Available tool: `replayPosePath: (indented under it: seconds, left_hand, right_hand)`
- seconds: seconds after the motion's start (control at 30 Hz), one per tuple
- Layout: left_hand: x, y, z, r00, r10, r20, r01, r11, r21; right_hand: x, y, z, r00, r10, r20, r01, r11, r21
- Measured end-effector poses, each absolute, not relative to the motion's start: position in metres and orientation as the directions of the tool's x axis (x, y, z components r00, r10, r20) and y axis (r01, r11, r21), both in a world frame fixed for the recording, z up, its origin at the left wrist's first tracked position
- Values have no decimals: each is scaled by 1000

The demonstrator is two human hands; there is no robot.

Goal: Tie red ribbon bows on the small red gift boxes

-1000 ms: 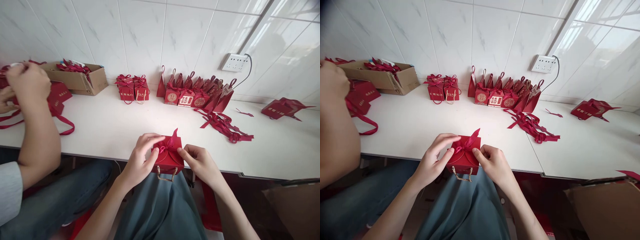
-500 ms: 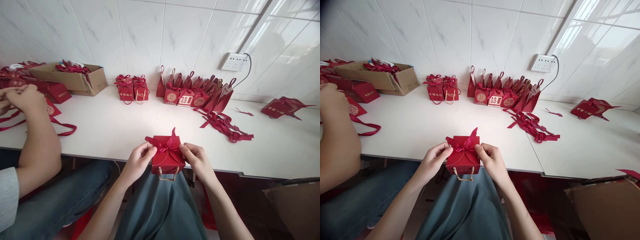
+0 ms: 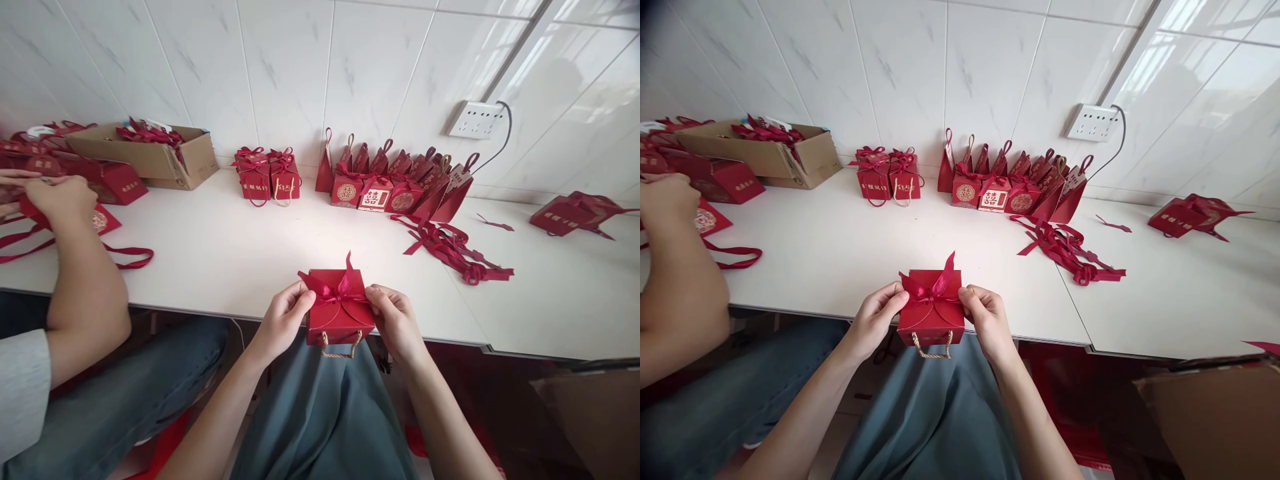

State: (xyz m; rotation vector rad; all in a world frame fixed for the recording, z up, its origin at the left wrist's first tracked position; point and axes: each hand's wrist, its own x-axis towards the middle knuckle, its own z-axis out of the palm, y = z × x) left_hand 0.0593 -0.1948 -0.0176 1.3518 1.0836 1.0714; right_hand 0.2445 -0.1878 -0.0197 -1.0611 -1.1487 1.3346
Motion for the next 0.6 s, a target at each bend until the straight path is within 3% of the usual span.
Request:
replayPosePath:
  seconds: [0.1, 0.17, 0.27, 0.33, 0.43, 0.6]
  left_hand:
    - [52, -193, -19, 161, 987, 22, -9, -21, 1000]
    - [38, -188, -19, 89, 995, 40, -183, -23, 983]
    - [14, -179, -13, -54, 998, 46, -586, -69, 808]
    - [2, -175, -9, -118, 992, 39, -732, -113, 672]
    - [-2, -170, -7, -176, 984, 2, -793, -143, 593]
    - [-6, -147, -23, -256, 963, -81, -803, -165, 572]
  right_hand:
    - [248, -187, -18, -68, 998, 4, -54, 0, -999]
    - [255, -185, -19, -29, 997, 66, -43, 64, -997]
    - [269, -180, -25, 74, 987, 143, -121, 151, -981]
    - [274, -178, -32, 101, 988, 121, -139, 134, -981]
    - [275, -181, -41, 35, 994, 103, -127, 106, -986]
    - [264, -193, -41, -99, 995, -10, -181, -28, -983]
